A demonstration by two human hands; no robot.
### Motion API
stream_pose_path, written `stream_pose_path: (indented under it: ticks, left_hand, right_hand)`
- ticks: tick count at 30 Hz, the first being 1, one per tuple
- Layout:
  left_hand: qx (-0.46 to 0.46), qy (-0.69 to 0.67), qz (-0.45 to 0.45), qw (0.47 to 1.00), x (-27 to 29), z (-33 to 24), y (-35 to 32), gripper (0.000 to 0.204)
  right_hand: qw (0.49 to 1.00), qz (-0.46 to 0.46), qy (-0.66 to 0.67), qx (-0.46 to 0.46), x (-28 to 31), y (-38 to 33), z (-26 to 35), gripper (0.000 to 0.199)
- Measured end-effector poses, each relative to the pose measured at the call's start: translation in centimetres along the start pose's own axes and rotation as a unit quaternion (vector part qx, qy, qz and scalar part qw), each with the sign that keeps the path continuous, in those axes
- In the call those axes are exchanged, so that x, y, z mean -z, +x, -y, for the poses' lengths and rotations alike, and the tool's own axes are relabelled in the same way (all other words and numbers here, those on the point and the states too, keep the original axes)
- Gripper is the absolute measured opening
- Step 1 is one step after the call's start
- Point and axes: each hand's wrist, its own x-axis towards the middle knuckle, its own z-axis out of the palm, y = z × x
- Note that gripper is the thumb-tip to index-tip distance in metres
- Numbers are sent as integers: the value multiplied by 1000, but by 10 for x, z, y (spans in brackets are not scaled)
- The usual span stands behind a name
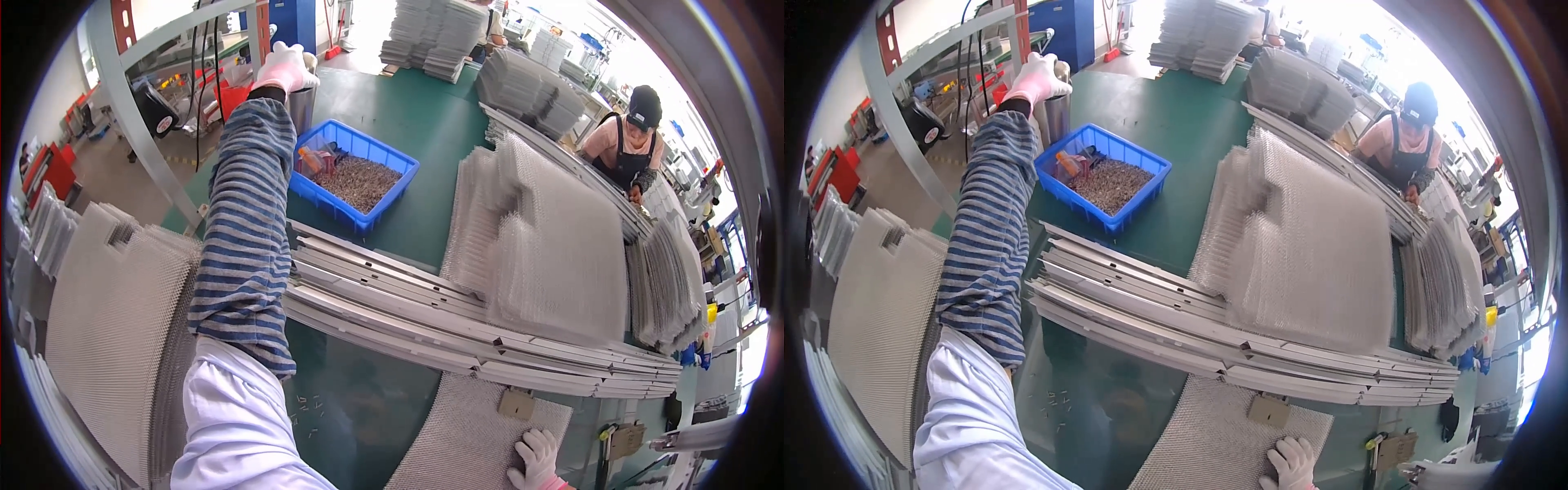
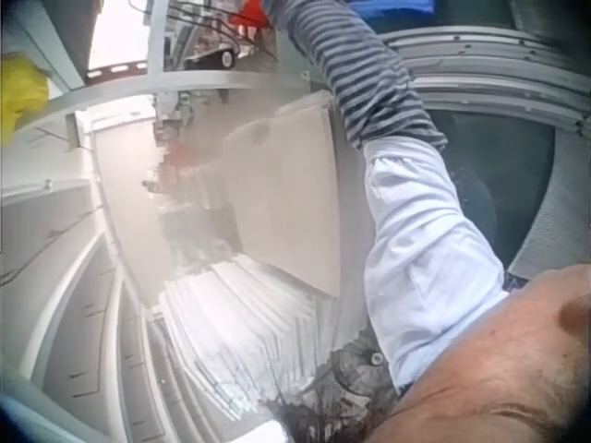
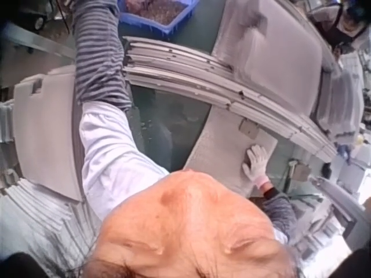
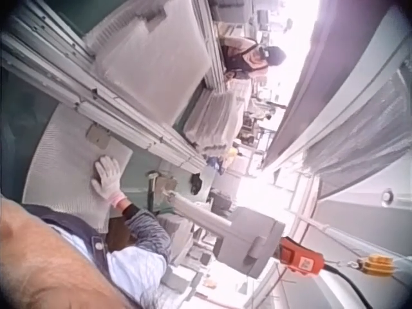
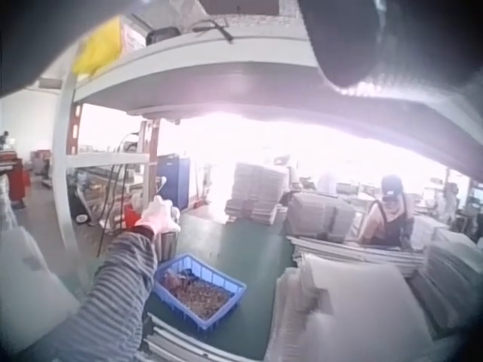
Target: Assembling metal mesh filters by attaching frames and securing them using a pneumatic tool at a factory assembly line.
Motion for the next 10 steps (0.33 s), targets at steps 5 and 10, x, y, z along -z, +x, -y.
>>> stream_pose_path:
  ticks: [5,10]
  left_hand:
    - [-27,-69,-57,996,0,-3,-12,45]
    - [1,-101,-109,989,-5,-13,-33,35]
  right_hand:
    - [1000,-16,0,6,2,5,1,65]
    - [999,-31,-8,14,4,6,0,67]
